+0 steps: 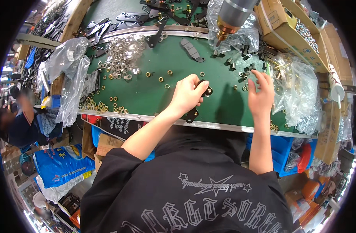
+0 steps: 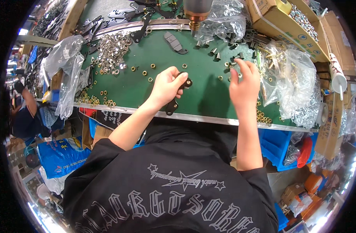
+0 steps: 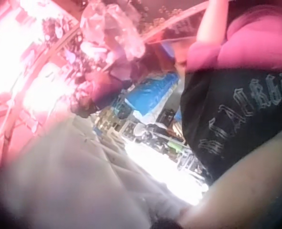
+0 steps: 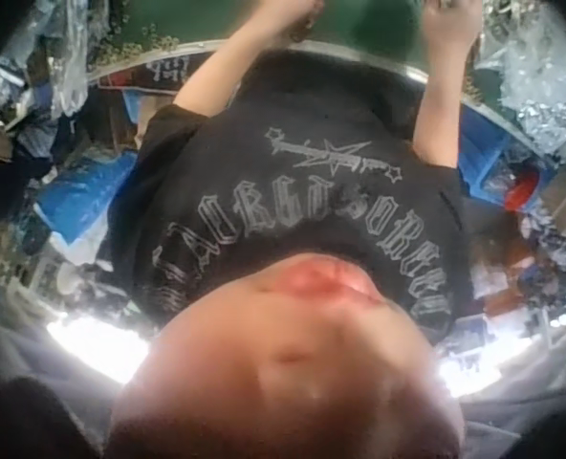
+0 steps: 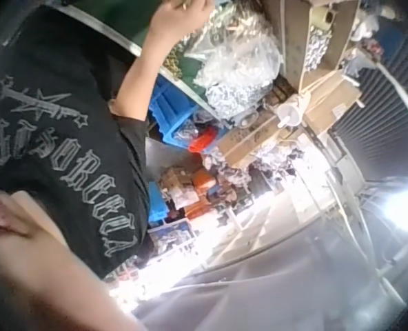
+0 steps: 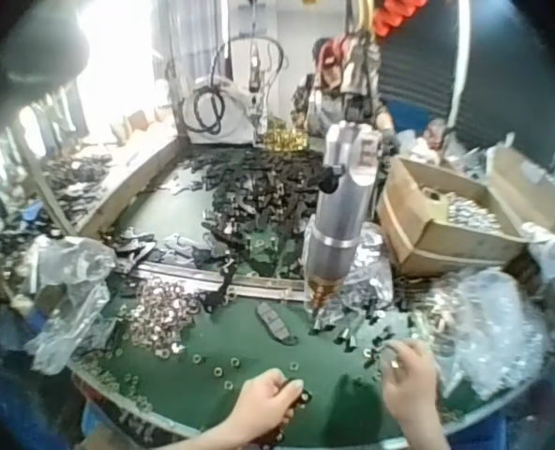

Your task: Assembling small black plastic components with metal rings using an electric screwdriver at a manual workstation.

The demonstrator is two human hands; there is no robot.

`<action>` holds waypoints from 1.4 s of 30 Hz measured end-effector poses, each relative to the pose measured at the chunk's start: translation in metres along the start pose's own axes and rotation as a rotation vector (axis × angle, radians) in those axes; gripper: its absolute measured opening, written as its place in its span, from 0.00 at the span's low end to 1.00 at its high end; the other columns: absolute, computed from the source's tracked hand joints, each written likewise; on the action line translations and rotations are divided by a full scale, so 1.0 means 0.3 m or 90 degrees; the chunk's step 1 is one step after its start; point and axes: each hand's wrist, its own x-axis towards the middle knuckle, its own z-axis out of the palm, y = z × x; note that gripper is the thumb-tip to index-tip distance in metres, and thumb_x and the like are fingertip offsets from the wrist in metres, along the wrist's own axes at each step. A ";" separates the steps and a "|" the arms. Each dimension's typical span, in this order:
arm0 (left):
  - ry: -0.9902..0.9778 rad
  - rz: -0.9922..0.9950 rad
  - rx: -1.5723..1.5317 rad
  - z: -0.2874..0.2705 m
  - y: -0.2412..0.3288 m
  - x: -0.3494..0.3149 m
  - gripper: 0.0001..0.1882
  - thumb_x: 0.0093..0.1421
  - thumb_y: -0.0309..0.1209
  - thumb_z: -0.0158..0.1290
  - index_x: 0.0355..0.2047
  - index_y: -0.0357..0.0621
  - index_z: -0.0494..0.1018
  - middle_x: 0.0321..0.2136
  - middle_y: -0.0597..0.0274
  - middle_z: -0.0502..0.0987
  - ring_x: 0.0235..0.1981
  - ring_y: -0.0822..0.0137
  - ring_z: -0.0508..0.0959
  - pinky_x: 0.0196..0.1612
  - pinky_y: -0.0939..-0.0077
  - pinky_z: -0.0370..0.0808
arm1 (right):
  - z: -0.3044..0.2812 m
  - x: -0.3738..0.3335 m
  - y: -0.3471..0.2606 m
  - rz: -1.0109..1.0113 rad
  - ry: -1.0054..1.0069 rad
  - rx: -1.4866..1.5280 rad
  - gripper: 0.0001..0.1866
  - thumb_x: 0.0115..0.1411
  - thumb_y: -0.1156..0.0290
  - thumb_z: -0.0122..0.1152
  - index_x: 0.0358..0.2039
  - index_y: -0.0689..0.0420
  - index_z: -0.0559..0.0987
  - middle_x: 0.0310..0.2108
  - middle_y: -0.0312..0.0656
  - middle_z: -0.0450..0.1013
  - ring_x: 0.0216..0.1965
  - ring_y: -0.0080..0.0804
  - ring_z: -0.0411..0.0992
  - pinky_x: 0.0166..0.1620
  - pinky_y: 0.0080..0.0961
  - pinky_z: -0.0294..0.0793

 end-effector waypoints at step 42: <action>-0.041 -0.003 -0.103 -0.011 0.006 0.007 0.15 0.54 0.33 0.49 0.16 0.38 0.60 0.12 0.63 0.68 0.11 0.75 0.70 0.13 0.81 0.66 | 0.121 0.431 -0.221 -0.297 0.297 -0.093 0.34 0.47 0.58 0.60 0.48 0.65 0.61 0.41 0.47 0.63 0.37 0.38 0.67 0.45 0.29 0.62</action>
